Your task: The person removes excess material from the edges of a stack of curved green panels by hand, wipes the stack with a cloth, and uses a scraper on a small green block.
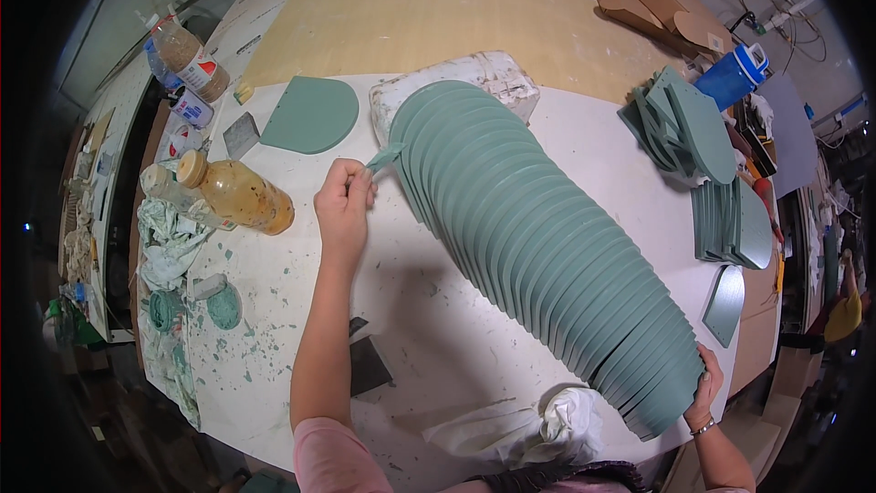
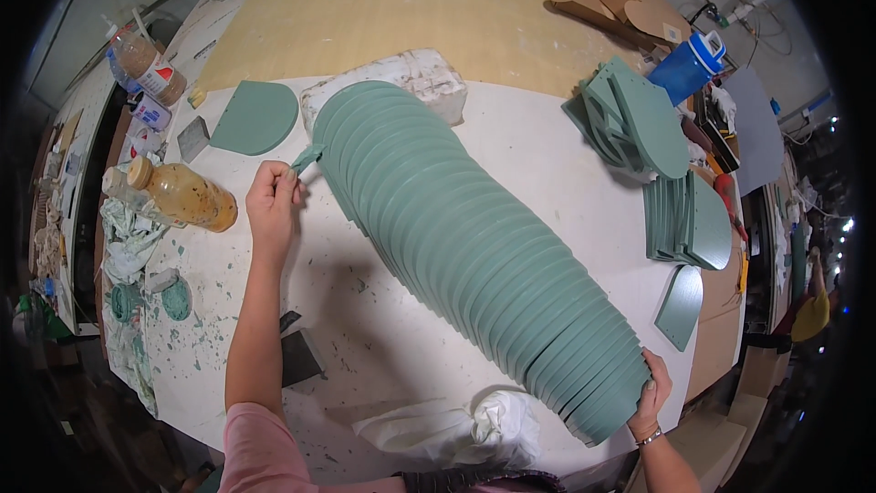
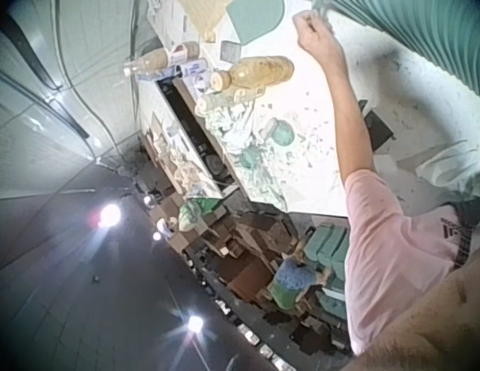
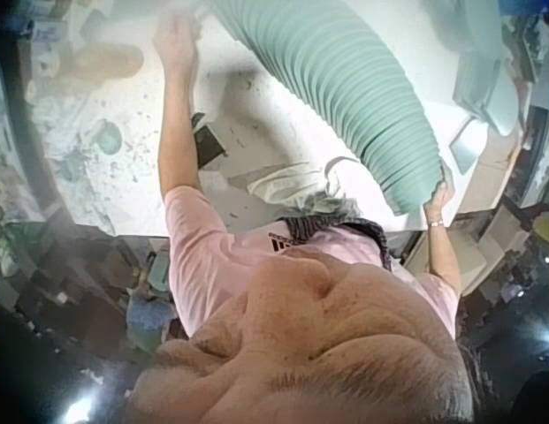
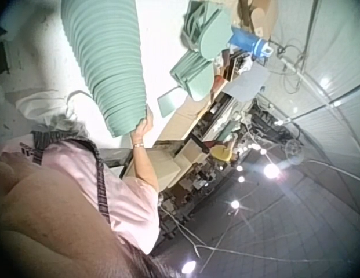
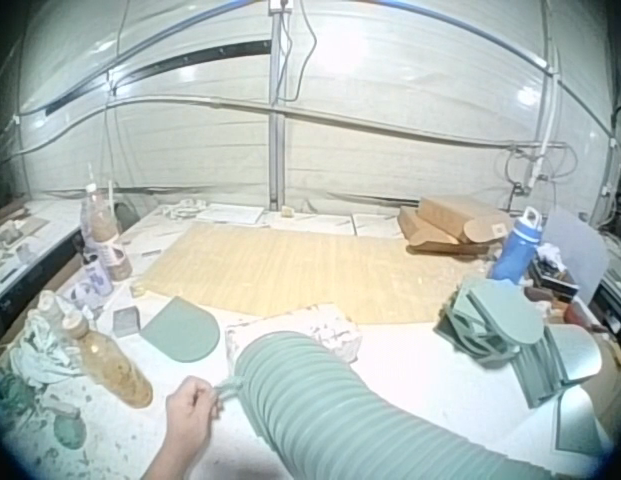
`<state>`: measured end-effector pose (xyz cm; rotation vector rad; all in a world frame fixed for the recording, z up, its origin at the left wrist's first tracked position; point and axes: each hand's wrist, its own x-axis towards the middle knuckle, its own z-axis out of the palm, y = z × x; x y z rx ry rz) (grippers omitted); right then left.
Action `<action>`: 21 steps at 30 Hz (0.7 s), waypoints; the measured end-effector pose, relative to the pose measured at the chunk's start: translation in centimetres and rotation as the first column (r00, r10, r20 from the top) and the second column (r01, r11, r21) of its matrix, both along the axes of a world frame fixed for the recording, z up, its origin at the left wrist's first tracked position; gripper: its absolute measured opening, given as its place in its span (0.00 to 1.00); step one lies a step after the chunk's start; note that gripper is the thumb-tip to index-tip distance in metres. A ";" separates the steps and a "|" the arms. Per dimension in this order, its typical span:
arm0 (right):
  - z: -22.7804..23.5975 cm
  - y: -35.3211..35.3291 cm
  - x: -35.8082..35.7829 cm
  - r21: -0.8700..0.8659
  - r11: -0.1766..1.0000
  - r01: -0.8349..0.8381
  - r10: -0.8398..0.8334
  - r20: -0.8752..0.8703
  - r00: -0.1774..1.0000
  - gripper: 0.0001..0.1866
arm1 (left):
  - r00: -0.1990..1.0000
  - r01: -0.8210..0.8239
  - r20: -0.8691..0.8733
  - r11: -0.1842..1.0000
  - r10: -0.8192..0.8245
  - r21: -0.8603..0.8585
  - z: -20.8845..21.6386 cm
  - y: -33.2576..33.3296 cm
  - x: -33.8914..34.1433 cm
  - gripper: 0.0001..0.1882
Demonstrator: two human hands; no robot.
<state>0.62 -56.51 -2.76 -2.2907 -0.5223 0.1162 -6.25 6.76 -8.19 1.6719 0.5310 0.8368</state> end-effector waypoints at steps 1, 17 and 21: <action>0.0 0.1 0.0 -0.003 1.000 0.001 -0.001 0.001 1.000 0.38 | 1.000 -0.012 0.010 1.000 0.012 -0.003 0.2 -0.1 0.2 0.07; 0.1 0.1 0.0 0.004 1.000 -0.001 0.001 0.002 1.000 0.37 | 0.995 -0.098 -0.004 0.989 0.099 0.109 2.0 0.6 1.2 0.08; -0.1 -0.4 0.0 0.002 1.000 -0.005 0.005 0.011 1.000 0.37 | 0.999 -0.037 -0.022 0.996 0.039 0.078 1.9 0.3 1.6 0.08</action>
